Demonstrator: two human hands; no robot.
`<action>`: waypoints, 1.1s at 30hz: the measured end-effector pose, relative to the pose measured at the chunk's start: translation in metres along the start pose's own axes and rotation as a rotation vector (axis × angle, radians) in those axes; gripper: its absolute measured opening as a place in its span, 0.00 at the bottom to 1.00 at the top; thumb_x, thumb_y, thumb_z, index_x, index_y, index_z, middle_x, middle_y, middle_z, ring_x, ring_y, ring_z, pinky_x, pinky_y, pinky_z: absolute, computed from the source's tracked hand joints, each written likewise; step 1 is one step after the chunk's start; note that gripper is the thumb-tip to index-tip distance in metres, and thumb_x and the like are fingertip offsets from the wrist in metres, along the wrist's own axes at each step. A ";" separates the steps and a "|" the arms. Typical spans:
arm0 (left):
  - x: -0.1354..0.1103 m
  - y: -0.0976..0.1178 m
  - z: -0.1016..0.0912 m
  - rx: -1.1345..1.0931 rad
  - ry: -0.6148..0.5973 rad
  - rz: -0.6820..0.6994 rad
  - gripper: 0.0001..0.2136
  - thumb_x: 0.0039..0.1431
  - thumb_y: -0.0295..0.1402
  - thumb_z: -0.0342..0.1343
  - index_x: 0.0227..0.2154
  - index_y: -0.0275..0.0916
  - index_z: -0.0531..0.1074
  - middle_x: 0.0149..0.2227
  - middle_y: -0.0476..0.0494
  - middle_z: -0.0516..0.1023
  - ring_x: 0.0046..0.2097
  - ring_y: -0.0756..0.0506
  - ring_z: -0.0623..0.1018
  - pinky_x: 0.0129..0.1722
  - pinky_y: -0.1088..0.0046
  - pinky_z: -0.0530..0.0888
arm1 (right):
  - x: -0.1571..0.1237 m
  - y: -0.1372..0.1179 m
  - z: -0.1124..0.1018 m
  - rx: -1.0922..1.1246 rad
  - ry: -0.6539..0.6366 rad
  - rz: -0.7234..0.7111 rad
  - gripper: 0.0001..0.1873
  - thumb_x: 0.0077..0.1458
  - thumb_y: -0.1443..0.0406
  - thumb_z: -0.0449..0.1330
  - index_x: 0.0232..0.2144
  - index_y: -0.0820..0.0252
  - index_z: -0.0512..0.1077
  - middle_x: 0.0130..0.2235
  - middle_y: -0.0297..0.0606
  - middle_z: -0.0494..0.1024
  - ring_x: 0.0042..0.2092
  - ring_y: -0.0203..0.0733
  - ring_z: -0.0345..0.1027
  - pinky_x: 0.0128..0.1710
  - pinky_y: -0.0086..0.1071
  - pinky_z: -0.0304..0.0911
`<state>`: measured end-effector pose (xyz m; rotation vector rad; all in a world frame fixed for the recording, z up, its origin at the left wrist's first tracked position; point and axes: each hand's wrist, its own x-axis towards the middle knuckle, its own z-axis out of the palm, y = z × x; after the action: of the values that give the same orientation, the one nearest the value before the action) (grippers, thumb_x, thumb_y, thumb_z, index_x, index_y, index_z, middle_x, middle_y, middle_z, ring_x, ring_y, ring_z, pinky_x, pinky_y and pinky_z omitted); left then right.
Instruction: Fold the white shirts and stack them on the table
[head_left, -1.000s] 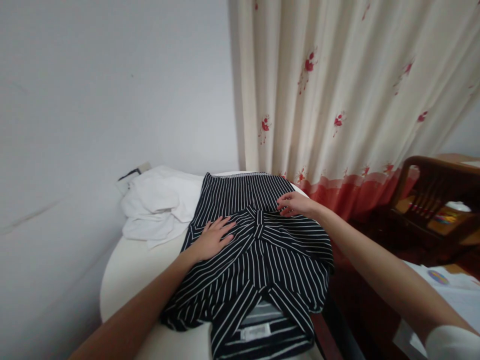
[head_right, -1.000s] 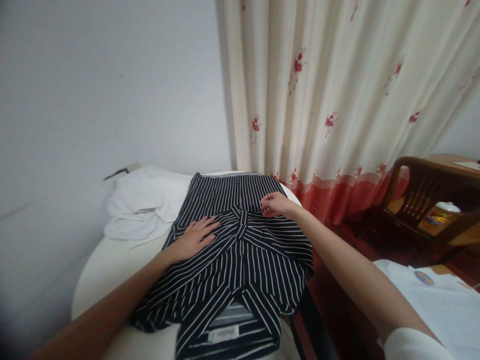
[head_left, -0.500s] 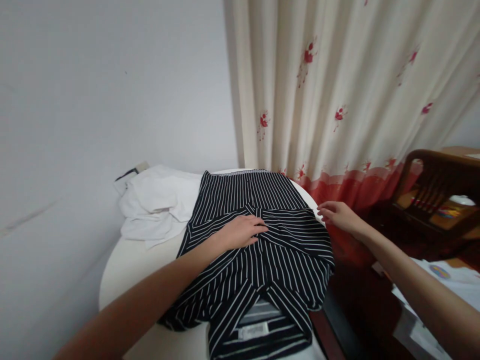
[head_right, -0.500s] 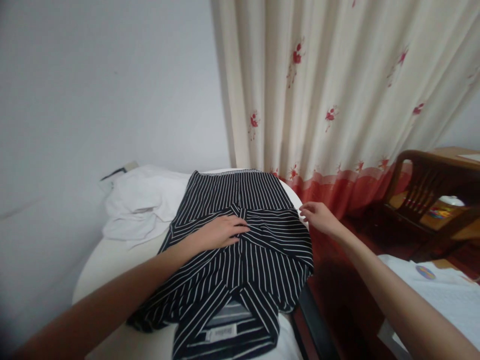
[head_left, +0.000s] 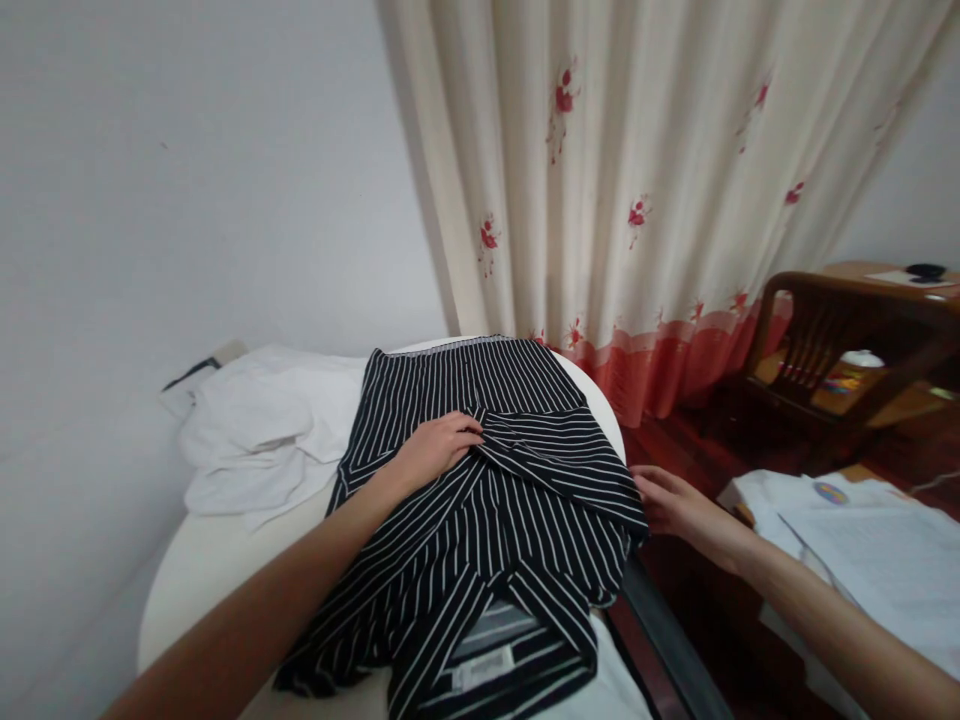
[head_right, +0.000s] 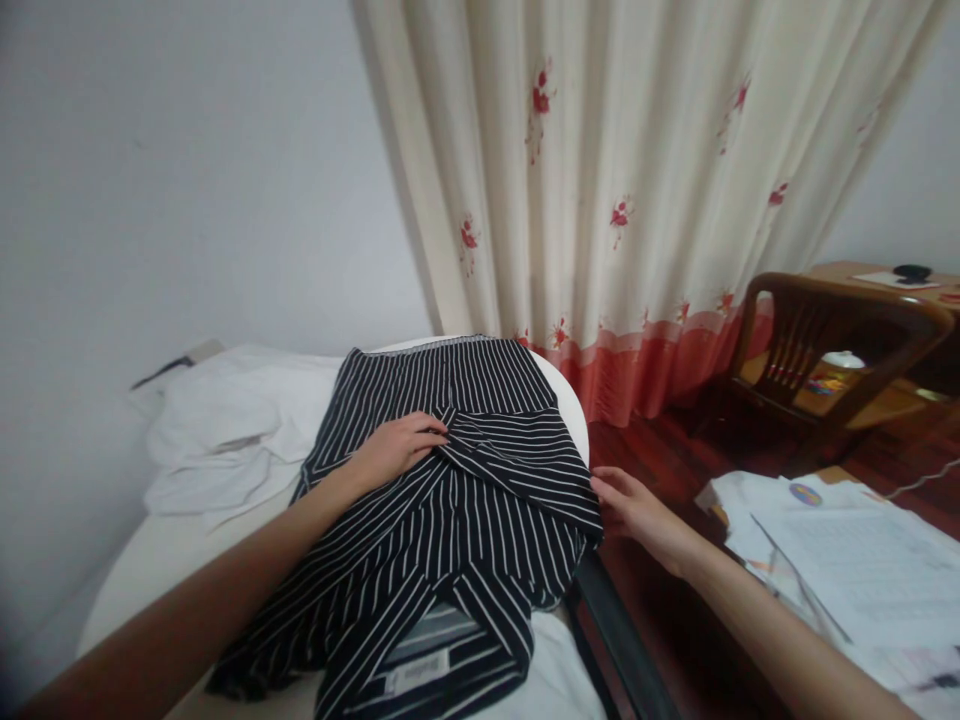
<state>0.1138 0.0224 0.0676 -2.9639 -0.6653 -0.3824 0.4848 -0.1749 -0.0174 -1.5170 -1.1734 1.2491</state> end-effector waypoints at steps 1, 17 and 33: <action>-0.002 -0.001 0.005 -0.024 -0.027 -0.005 0.14 0.66 0.27 0.50 0.45 0.44 0.80 0.52 0.46 0.77 0.53 0.43 0.74 0.55 0.63 0.73 | -0.005 -0.004 0.001 0.043 -0.013 0.019 0.25 0.58 0.48 0.59 0.54 0.50 0.66 0.46 0.44 0.80 0.42 0.47 0.77 0.39 0.39 0.73; -0.026 -0.008 0.028 -0.199 0.014 -0.027 0.21 0.59 0.20 0.50 0.48 0.45 0.78 0.56 0.47 0.75 0.57 0.44 0.73 0.61 0.59 0.69 | -0.018 -0.016 -0.025 -0.129 -0.210 0.062 0.33 0.57 0.60 0.60 0.64 0.55 0.60 0.41 0.39 0.80 0.34 0.40 0.73 0.34 0.35 0.70; -0.044 0.004 0.035 -0.366 0.037 -0.089 0.33 0.55 0.15 0.44 0.62 0.46 0.67 0.66 0.48 0.65 0.67 0.47 0.64 0.69 0.60 0.60 | 0.112 -0.055 0.065 -1.218 0.098 -0.481 0.34 0.69 0.51 0.43 0.69 0.64 0.56 0.71 0.49 0.51 0.72 0.53 0.39 0.69 0.57 0.40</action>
<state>0.0851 0.0057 0.0226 -3.2641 -0.8023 -0.6265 0.4205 -0.0511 0.0011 -1.8437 -2.2441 0.0278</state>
